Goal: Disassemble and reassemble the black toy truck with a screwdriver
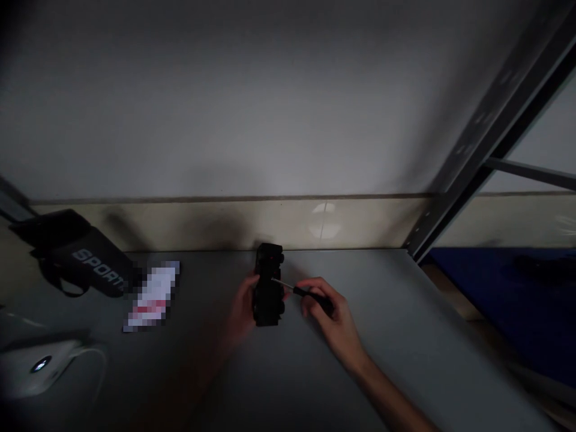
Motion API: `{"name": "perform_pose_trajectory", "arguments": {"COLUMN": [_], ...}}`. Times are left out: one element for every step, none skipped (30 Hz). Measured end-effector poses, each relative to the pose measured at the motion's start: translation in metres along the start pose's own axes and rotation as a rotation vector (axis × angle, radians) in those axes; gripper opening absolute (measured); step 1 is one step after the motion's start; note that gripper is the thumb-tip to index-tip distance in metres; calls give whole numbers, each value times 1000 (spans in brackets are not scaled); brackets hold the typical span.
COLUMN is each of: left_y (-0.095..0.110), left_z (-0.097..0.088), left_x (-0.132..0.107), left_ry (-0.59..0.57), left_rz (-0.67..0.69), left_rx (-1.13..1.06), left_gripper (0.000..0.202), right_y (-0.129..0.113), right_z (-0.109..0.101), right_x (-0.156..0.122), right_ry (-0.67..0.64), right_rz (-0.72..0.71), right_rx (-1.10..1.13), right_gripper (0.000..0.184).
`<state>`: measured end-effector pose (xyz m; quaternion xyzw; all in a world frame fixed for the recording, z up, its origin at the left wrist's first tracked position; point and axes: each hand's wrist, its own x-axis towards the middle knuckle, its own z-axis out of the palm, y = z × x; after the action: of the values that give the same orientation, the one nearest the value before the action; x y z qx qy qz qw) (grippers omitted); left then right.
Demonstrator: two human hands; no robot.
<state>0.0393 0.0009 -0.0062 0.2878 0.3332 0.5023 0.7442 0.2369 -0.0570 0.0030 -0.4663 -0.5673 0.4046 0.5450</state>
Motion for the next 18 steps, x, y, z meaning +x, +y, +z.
{"name": "perform_pose_trajectory", "arguments": {"left_y": [-2,-4,-5,-6,-7,-8,-8,-8,-8,-8,-7,-7,-7,-6,-6,-5,-5,-5], "left_z": [1,2,2,3,4,5,6,6,7,7,8,8,8,9,10,10,11,11], "left_x": [-1,-2,-4,-5,-6,-7,-8,-9,-10,-11,-11,-12,-12,-12,-12,-12,-12,-12], "left_ry": [-30,-42,-43,-43,-46,-52,-60,-68,-75,-83,-92,-100,-105,-107,-104,-98,-91,-87], "left_rz": [-20,-38,-50,-63,-78,-93,-103,-110,-113,-111,-103,-95,-90,-93,-101,-113,-121,-124], "left_rx": [-22,-38,-52,-63,-68,-73,-77,-82,-84,-83,-81,-82,-86,-92,-98,-105,-109,-111], "left_gripper": [37,35,34,33,32,31,30,30,29,29,28,28,28,28,28,28,27,27], "right_y": [0,0,0,0,1,1,0,0,0,0,0,0,0,1,1,2,3,4], "right_z": [-1,-1,-1,-1,-1,0,0,1,1,1,1,1,1,1,1,1,1,1], "right_x": [1,2,2,3,3,3,3,3,3,3,3,3,3,3,3,3,3,3], "right_ry": [8,15,21,24,25,22,21,20,18,16,15,15,14,13,13,15,16,17], "right_rz": [-3,-5,-6,-7,-7,-6,-6,-5,-4,-4,-3,-4,-5,-6,-8,-10,-11,-13], "right_rx": [1,2,2,3,6,9,11,11,9,5,0,-3,-6,-9,-10,-12,-14,-15], "right_gripper": [21,21,21,22,22,23,23,23,22,22,22,22,22,22,22,22,22,22]}}
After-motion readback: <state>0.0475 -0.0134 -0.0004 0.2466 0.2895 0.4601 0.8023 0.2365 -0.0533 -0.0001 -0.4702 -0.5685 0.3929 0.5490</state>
